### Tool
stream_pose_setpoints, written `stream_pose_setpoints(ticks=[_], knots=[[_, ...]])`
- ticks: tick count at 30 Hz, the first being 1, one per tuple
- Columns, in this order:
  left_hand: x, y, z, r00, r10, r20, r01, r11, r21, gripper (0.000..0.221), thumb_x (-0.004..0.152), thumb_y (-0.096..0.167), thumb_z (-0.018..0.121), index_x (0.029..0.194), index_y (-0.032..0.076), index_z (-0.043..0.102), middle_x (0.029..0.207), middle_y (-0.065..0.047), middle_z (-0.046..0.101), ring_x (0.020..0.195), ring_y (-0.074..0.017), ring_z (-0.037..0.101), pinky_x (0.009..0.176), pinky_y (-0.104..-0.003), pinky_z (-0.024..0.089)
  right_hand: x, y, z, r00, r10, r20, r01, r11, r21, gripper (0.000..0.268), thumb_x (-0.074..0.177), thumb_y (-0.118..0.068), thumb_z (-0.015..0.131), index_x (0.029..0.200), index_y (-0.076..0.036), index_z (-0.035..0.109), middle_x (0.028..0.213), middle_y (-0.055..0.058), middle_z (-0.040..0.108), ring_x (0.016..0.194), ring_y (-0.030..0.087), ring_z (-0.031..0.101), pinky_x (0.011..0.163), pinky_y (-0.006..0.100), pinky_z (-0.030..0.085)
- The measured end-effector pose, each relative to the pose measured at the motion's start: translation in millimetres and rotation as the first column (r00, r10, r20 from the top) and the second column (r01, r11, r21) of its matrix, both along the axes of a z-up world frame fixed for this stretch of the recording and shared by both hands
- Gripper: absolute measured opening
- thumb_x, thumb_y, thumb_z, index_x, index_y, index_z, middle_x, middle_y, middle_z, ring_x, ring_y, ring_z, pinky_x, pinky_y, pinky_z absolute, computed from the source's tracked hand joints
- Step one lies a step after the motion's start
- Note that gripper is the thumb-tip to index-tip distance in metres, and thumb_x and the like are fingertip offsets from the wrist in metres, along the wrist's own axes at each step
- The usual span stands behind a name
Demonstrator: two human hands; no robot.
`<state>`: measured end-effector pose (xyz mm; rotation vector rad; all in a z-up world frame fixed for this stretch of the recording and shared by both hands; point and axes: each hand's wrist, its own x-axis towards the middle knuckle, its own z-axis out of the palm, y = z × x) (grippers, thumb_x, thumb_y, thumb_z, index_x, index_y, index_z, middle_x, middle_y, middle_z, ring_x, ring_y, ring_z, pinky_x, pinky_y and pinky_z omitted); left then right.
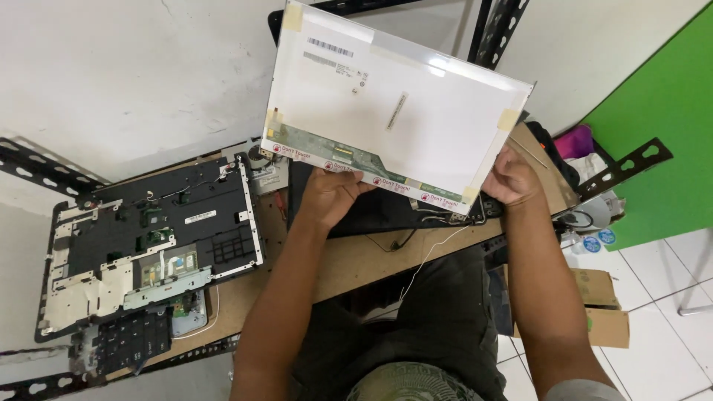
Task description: Disassembling a laptop screen assembly to clean the back of the LCD panel using a screwdriver and a cloth.
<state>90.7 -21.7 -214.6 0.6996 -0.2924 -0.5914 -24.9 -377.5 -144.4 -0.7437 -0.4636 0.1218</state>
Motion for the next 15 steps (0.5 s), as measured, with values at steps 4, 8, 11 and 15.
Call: stream_pose_setpoints(ticks=[4, 8, 11, 15], knots=[[2.4, 4.2, -4.6, 1.0, 0.003, 0.001, -0.003, 1.0, -0.006, 0.055, 0.076, -0.012, 0.056, 0.122, 0.019, 0.058, 0.114, -0.004, 0.067, 0.092, -0.0248, 0.066, 0.081, -0.047, 0.055, -2.6, 2.7, 3.8, 0.999, 0.03, 0.011, -0.03, 0.999, 0.015, 0.06, 0.077, -0.011, 0.062, 0.134, -0.006, 0.045, 0.115, 0.025, 0.061, 0.094, 0.041, 0.067, 0.065, 0.054, 0.059], [7.3, 8.0, -12.8, 1.0, 0.024, -0.017, -0.025, 1.0, -0.02, 0.056, 0.076, -0.013, 0.056, 0.123, 0.017, 0.058, 0.116, -0.006, 0.066, 0.095, -0.027, 0.066, 0.084, -0.049, 0.054, -3.4, 4.2, 10.5, 0.997, 0.071, 0.039, -0.072, 0.997, 0.031, 0.056, 0.079, -0.013, 0.062, 0.132, -0.005, 0.046, 0.115, 0.025, 0.061, 0.093, 0.041, 0.067, 0.063, 0.053, 0.06], [7.2, 10.4, -12.3, 0.999, 0.036, -0.021, -0.037, 0.999, -0.031, 0.056, 0.078, -0.013, 0.054, 0.125, 0.016, 0.058, 0.117, -0.006, 0.065, 0.096, -0.0282, 0.065, 0.084, -0.049, 0.053, -3.2, 7.0, 13.9, 0.993, 0.103, 0.052, -0.105, 0.994, 0.038, 0.053, 0.08, -0.014, 0.062, 0.13, -0.005, 0.047, 0.114, 0.026, 0.061, 0.092, 0.041, 0.067, 0.061, 0.053, 0.06], [8.0, 8.8, -12.2, 0.999, 0.037, -0.019, -0.038, 0.998, -0.042, 0.054, 0.078, -0.011, 0.056, 0.124, 0.018, 0.059, 0.116, -0.006, 0.066, 0.095, -0.0283, 0.065, 0.083, -0.049, 0.053, -0.9, 10.0, 19.0, 0.983, 0.166, 0.077, -0.169, 0.985, 0.04, 0.05, 0.082, -0.015, 0.063, 0.128, -0.004, 0.049, 0.114, 0.027, 0.061, 0.091, 0.041, 0.067, 0.059, 0.052, 0.061]])
